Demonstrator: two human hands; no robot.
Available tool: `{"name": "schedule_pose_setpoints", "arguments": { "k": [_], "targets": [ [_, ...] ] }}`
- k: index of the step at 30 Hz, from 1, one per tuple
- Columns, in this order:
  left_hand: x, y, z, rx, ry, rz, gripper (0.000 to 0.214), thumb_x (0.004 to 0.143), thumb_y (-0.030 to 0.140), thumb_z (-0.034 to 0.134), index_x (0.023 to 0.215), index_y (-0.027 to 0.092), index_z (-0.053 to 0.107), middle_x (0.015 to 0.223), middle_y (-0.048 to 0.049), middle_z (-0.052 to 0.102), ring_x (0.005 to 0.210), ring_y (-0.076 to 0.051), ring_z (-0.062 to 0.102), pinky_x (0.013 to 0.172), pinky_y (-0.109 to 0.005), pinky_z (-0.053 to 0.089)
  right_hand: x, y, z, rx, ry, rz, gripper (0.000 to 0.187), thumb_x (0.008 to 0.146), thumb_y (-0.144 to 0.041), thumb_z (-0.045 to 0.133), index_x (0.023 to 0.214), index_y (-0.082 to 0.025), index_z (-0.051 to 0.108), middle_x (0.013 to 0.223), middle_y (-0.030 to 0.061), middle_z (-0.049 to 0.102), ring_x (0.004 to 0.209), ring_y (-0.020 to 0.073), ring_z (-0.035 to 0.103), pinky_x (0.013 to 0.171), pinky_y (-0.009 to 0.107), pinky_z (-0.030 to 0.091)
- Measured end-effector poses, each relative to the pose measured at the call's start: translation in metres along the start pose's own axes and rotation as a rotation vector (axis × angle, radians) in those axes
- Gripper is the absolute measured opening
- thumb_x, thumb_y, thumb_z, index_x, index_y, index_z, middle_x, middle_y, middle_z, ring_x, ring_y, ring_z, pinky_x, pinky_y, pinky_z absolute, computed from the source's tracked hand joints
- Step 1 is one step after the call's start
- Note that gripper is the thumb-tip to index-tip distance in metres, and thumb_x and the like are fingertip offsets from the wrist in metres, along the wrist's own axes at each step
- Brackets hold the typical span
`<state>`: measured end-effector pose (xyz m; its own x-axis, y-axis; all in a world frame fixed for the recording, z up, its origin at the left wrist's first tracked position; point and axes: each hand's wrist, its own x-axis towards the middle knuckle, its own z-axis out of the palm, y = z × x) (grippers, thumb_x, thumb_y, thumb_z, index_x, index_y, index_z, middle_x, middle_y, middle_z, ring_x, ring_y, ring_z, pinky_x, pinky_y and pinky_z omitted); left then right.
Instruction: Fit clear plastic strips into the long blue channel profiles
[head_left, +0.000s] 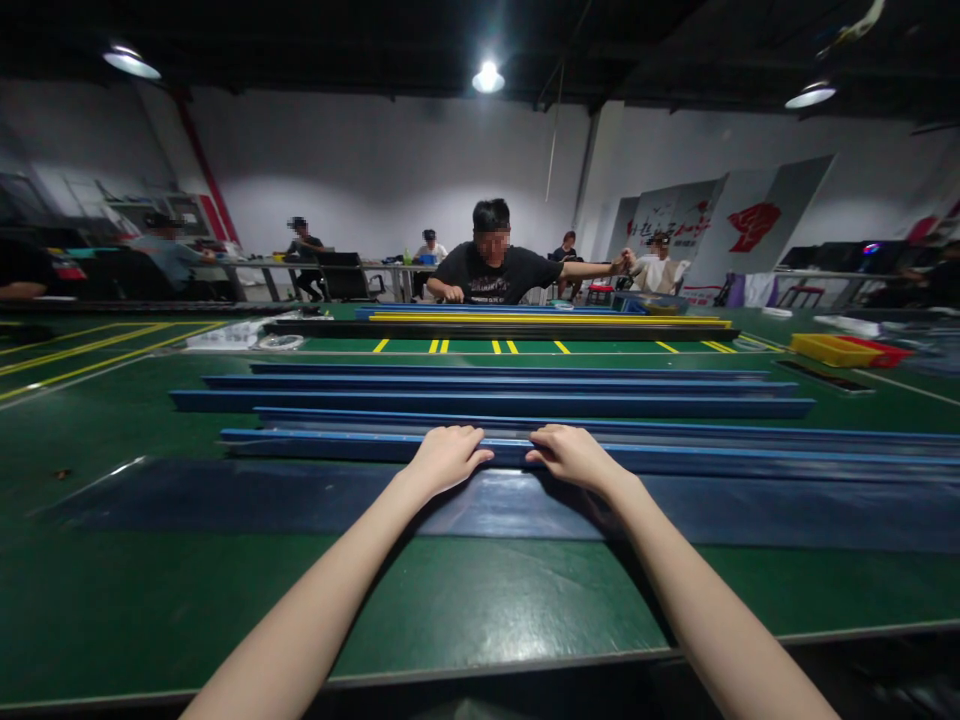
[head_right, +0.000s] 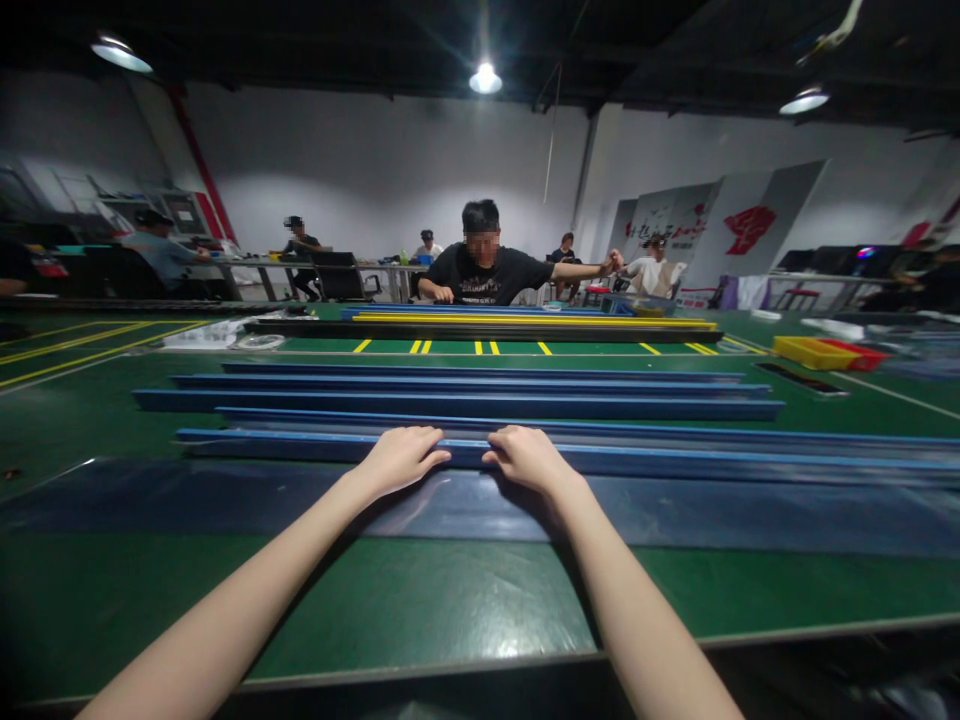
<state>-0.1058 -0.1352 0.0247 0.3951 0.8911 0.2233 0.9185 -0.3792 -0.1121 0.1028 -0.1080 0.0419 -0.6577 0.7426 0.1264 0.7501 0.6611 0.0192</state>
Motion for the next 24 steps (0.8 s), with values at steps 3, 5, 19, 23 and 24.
{"name": "schedule_pose_setpoints", "arguments": {
  "k": [3,5,19,23,24],
  "targets": [
    [-0.001,-0.001,0.002,0.002,0.015,0.022,0.028,0.089,0.042,0.037,0.091,0.019,0.053,0.09,-0.0059,0.064,0.085,-0.021,0.061,0.066,-0.028,0.042,0.0,0.001,0.0,0.003,0.01,-0.001,0.024,0.086,-0.032,0.043,0.077,-0.018,0.059,0.081,0.0063,0.065,0.074,0.0154,0.06,0.059,0.022,0.029],
    [-0.003,-0.001,0.002,0.005,0.031,0.03,0.026,0.088,0.04,0.038,0.093,0.019,0.053,0.09,-0.0057,0.064,0.086,-0.021,0.06,0.068,-0.028,0.042,0.001,0.002,0.0,-0.006,0.008,-0.002,0.024,0.086,-0.031,0.043,0.075,-0.018,0.059,0.078,0.0063,0.066,0.073,0.0156,0.06,0.058,0.022,0.029],
    [-0.007,-0.003,0.0,0.029,0.096,0.04,0.024,0.084,0.04,0.05,0.087,0.017,0.053,0.092,-0.0054,0.06,0.09,-0.02,0.055,0.073,-0.029,0.039,-0.011,0.024,-0.01,-0.066,-0.112,0.092,0.026,0.083,-0.029,0.041,0.074,-0.019,0.063,0.076,0.0092,0.068,0.073,0.0191,0.062,0.056,0.024,0.03],
    [-0.007,-0.003,0.0,-0.002,0.092,0.026,0.024,0.084,0.041,0.048,0.084,0.018,0.054,0.091,-0.0053,0.061,0.09,-0.02,0.056,0.073,-0.029,0.04,-0.013,0.029,-0.01,-0.072,-0.121,0.109,0.026,0.083,-0.029,0.042,0.075,-0.019,0.064,0.077,0.0096,0.068,0.073,0.0193,0.062,0.056,0.025,0.031],
    [-0.006,-0.003,0.0,-0.009,0.083,0.02,0.024,0.085,0.041,0.048,0.084,0.018,0.054,0.09,-0.0051,0.061,0.09,-0.02,0.056,0.072,-0.028,0.04,-0.013,0.029,-0.011,-0.072,-0.121,0.109,0.026,0.082,-0.03,0.042,0.074,-0.019,0.064,0.077,0.0097,0.068,0.073,0.0195,0.062,0.056,0.025,0.031]
  ]
}}
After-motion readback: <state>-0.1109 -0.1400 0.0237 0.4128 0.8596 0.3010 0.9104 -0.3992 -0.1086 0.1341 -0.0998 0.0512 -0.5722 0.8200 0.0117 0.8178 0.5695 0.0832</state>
